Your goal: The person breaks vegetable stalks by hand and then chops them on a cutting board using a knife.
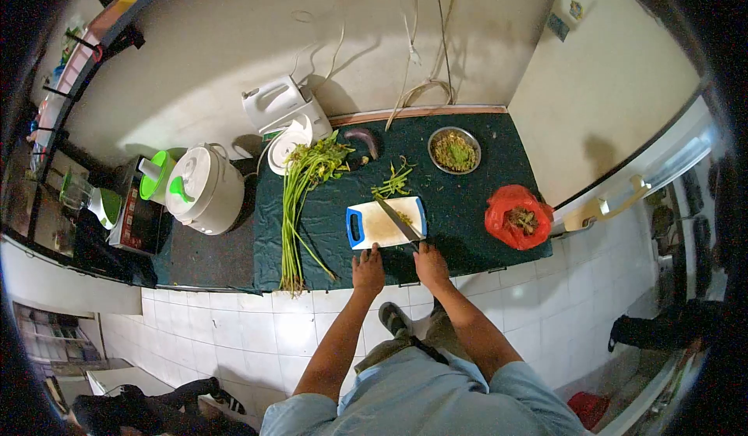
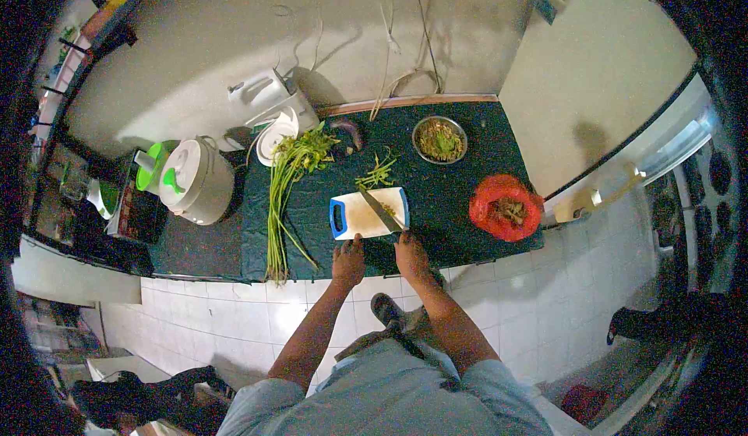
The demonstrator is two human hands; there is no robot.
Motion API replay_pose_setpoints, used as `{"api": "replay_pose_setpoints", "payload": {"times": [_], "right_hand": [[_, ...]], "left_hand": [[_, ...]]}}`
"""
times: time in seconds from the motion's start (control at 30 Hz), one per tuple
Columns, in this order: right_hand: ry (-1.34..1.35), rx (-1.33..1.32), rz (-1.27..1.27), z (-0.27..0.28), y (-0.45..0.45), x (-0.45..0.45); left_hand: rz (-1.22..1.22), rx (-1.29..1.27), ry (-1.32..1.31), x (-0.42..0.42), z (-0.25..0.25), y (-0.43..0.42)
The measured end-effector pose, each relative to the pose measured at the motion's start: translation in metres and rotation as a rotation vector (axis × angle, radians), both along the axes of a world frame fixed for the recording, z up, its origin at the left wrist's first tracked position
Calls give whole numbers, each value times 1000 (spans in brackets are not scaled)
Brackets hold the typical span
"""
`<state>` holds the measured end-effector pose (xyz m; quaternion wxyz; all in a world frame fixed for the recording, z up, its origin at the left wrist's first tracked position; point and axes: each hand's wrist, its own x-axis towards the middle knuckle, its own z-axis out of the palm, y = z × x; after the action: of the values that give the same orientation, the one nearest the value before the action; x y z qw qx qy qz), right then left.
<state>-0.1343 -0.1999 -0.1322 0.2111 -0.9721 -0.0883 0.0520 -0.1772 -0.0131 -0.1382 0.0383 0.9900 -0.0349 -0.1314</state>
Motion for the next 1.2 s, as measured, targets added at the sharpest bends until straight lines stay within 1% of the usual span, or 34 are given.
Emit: {"api": "replay_pose_setpoints", "payload": {"times": [0.07,0.1,0.2,0.23,0.27,0.3,0.33,0.37,0.4,0.47,0.53,0.57,0.63,0.7,0.77,0.83,0.9,0.93,1.0,1.03,1.1,1.17,1.2], "right_hand": [[71,-2,8,6,-4,-2],[62,-9,17,7,-4,-4],[95,6,11,10,-2,-12],[109,21,-2,12,-1,-15],[121,32,-15,14,-2,-14],[201,1,-15,16,-2,-11],[177,28,24,12,-3,-10],[150,4,31,7,-5,-9],[125,-13,35,12,-3,-10],[124,-20,33,21,2,-14],[118,-17,19,22,4,-11],[133,-3,19,22,7,-11],[152,20,16,19,12,-15],[138,4,58,19,15,-15],[126,-5,63,22,18,-17],[115,-17,65,25,17,-17],[88,18,107,27,15,-14],[87,20,103,22,12,-12],[-19,20,153,15,8,-5],[55,-46,153,13,7,-1],[61,-14,149,5,5,7],[75,18,146,-14,3,21],[178,23,101,-18,5,24]], "left_hand": [[11,8,17,1,7,-1],[18,17,45,1,6,-1],[16,23,-10,-3,2,2],[-26,27,70,-3,10,5],[-8,6,56,0,12,5],[27,-32,79,3,12,2],[61,-70,106,2,7,2],[48,-23,37,2,-8,2],[64,-38,33,1,-8,0],[75,-55,-19,-3,-8,2],[84,-41,25,1,4,1],[48,-48,59,2,11,2],[9,-46,97,2,9,6],[40,-131,56,8,2,8],[49,-147,7,10,0,9],[54,-166,-41,17,11,6],[132,-198,123,31,23,3],[129,-195,122,33,30,1],[224,-349,64,41,40,-2],[221,-346,62,46,36,-4],[169,-405,-145,57,26,-7],[195,-436,-149,73,17,-6],[219,-467,-149,76,22,-5]]}}
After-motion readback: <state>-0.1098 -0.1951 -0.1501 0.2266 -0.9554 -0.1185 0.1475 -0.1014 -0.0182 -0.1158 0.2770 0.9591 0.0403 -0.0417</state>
